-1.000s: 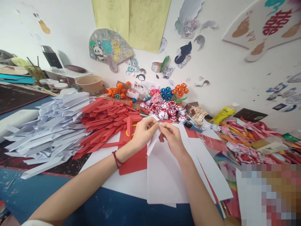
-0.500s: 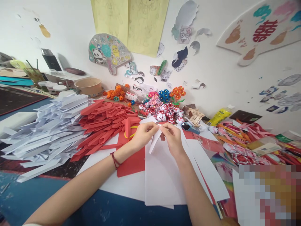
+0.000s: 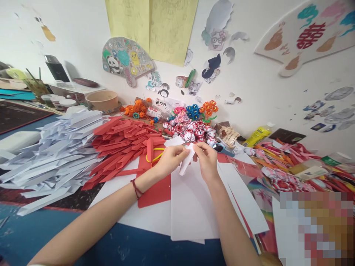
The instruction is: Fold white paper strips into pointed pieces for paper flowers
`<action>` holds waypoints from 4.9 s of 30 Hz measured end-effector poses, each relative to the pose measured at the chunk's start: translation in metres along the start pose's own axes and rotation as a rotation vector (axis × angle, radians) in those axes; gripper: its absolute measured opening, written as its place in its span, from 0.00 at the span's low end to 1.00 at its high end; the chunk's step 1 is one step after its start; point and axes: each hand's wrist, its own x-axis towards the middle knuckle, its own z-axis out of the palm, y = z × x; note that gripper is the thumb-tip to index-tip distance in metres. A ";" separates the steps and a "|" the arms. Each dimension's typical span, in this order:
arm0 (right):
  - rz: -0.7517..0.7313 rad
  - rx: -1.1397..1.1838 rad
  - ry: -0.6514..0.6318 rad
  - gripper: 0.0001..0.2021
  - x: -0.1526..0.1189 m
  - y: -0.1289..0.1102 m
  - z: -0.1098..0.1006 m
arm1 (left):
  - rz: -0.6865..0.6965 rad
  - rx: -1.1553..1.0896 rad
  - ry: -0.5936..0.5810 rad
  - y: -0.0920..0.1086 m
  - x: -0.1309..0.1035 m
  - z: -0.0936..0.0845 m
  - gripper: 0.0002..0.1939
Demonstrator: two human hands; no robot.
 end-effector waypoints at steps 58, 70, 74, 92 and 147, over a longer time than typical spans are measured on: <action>-0.039 -0.080 -0.130 0.13 0.001 -0.007 -0.007 | 0.209 0.477 0.245 0.001 -0.010 0.011 0.16; -0.071 -0.154 -0.081 0.15 -0.002 -0.009 -0.004 | 0.206 0.735 0.343 0.004 -0.014 0.011 0.16; -0.065 -0.179 -0.050 0.16 -0.002 -0.009 -0.003 | 0.197 0.712 0.329 0.003 -0.014 0.011 0.16; -0.122 -0.254 -0.104 0.13 -0.004 -0.012 -0.003 | -0.001 0.077 0.176 0.004 -0.006 0.005 0.17; -0.111 -0.281 -0.060 0.15 -0.005 -0.006 -0.003 | -0.056 -0.062 -0.014 0.003 -0.003 -0.001 0.19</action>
